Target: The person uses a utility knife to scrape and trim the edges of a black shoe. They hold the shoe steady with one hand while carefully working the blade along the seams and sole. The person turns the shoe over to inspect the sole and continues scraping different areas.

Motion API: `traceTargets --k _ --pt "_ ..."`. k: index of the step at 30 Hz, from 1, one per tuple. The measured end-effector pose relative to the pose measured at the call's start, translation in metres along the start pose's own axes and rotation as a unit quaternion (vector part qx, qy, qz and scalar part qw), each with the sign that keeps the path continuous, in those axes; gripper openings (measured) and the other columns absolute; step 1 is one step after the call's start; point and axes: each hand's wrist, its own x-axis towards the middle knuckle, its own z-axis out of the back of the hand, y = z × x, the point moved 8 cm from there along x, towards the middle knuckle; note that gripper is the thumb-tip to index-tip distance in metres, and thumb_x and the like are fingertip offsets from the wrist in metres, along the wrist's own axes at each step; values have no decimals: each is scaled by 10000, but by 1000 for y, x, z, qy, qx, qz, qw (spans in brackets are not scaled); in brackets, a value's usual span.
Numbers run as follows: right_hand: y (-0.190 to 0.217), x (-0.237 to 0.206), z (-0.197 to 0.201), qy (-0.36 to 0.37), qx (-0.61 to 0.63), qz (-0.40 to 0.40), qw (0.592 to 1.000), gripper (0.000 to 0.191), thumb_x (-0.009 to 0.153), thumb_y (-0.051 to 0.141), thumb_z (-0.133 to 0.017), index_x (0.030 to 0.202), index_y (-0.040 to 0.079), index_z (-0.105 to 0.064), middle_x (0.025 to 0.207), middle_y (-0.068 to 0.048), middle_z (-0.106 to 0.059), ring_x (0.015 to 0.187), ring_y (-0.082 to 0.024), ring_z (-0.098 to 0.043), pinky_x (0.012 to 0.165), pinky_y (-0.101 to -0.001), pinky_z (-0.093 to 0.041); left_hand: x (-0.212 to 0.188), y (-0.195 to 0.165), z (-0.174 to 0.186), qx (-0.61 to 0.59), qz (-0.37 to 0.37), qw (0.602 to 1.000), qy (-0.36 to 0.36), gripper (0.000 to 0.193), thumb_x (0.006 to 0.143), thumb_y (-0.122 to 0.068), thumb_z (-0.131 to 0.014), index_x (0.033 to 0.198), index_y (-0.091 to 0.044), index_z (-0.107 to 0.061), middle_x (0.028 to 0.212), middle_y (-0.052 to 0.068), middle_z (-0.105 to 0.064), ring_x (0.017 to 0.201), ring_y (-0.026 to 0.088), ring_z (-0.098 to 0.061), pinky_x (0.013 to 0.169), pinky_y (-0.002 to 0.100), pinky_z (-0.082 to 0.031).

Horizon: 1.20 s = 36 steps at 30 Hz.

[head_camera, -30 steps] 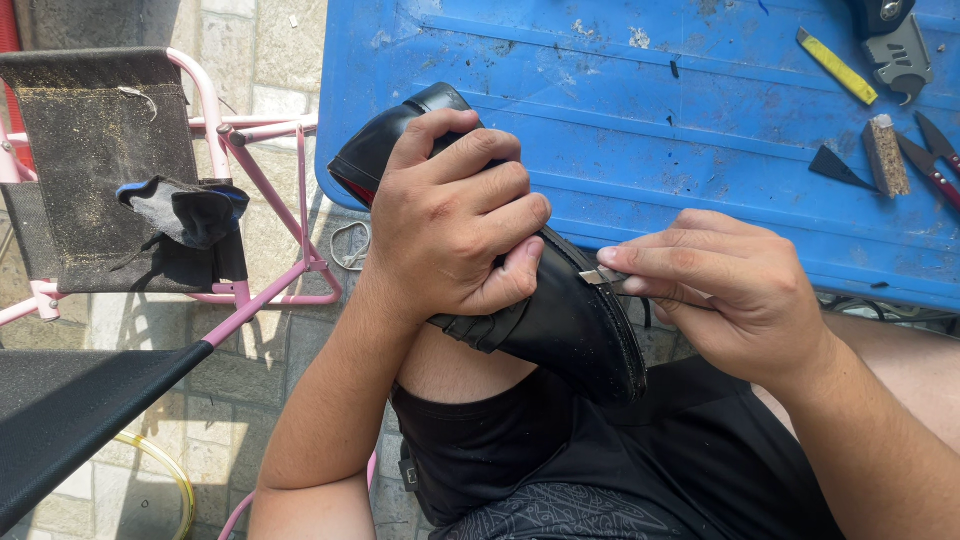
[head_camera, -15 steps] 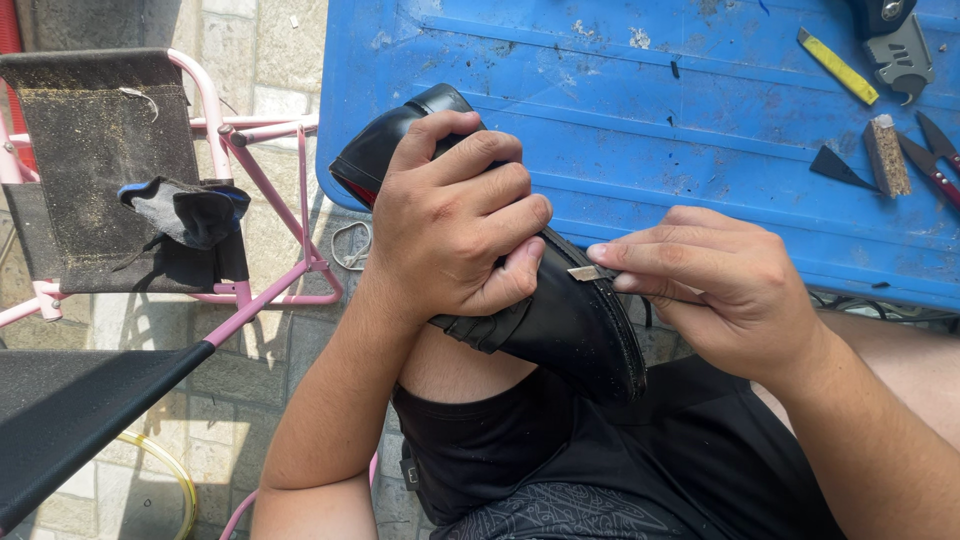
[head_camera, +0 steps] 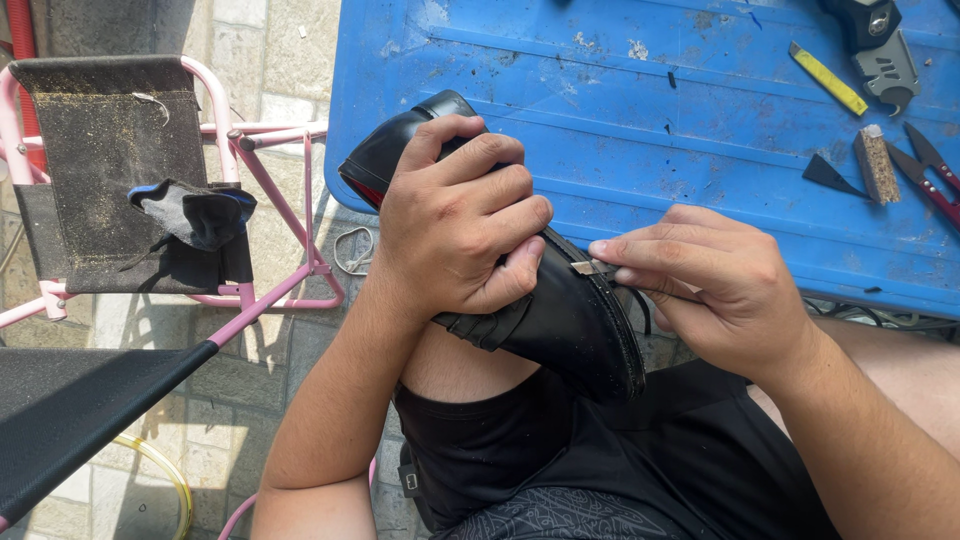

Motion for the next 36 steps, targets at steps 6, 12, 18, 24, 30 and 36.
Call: traceTargets --k 6,12,18,24,30,36 --pt "-1 3 -2 3 6 -1 1000 323 807 -42 -752 1110 71 -751 963 -53 -774 749 -168 -668 685 -297 -499 0 0 -1 0 0 1000 0 256 913 -348 -569 884 -133 -704 881 21 -662 1085 232 -658 1117 471 -412" --pt "0 5 -3 9 8 6 1000 326 811 -40 -751 1117 73 -749 978 -56 -777 756 -166 -669 695 -303 -496 0 -1 -2 3 -5 1000 7 257 917 -347 -584 893 -123 -708 887 33 -672 1088 243 -659 1117 471 -409" --pt "-3 3 0 16 17 -19 1000 335 821 -45 -744 1133 76 -756 874 -34 -755 722 -153 -655 668 -300 -490 3 16 4 -132 135 982 -7 360 906 -242 -474 1089 -68 -731 1208 94 -697 1237 271 -635 1199 504 -400" --pt "-2 1 1 3 14 -12 1000 334 823 -51 -736 1134 71 -745 891 -51 -756 729 -159 -646 662 -296 -487 3 16 15 69 137 987 -53 306 767 -368 -606 933 -148 -740 1172 7 -727 1327 294 -580 1180 621 -333" --pt "1 1 1 2 -30 4 1000 316 806 -37 -764 1108 55 -748 905 -79 -762 683 -179 -611 624 -304 -460 0 21 3 71 107 991 -42 283 789 -346 -575 926 -125 -687 1057 43 -677 1281 302 -601 1134 550 -399" --pt "2 2 -3 7 -17 -2 1000 289 826 -17 -765 1104 62 -753 895 -61 -761 703 -174 -631 633 -301 -474 -5 20 4 72 91 992 -56 316 793 -353 -534 940 -116 -684 1074 50 -672 1284 304 -583 1135 523 -383"
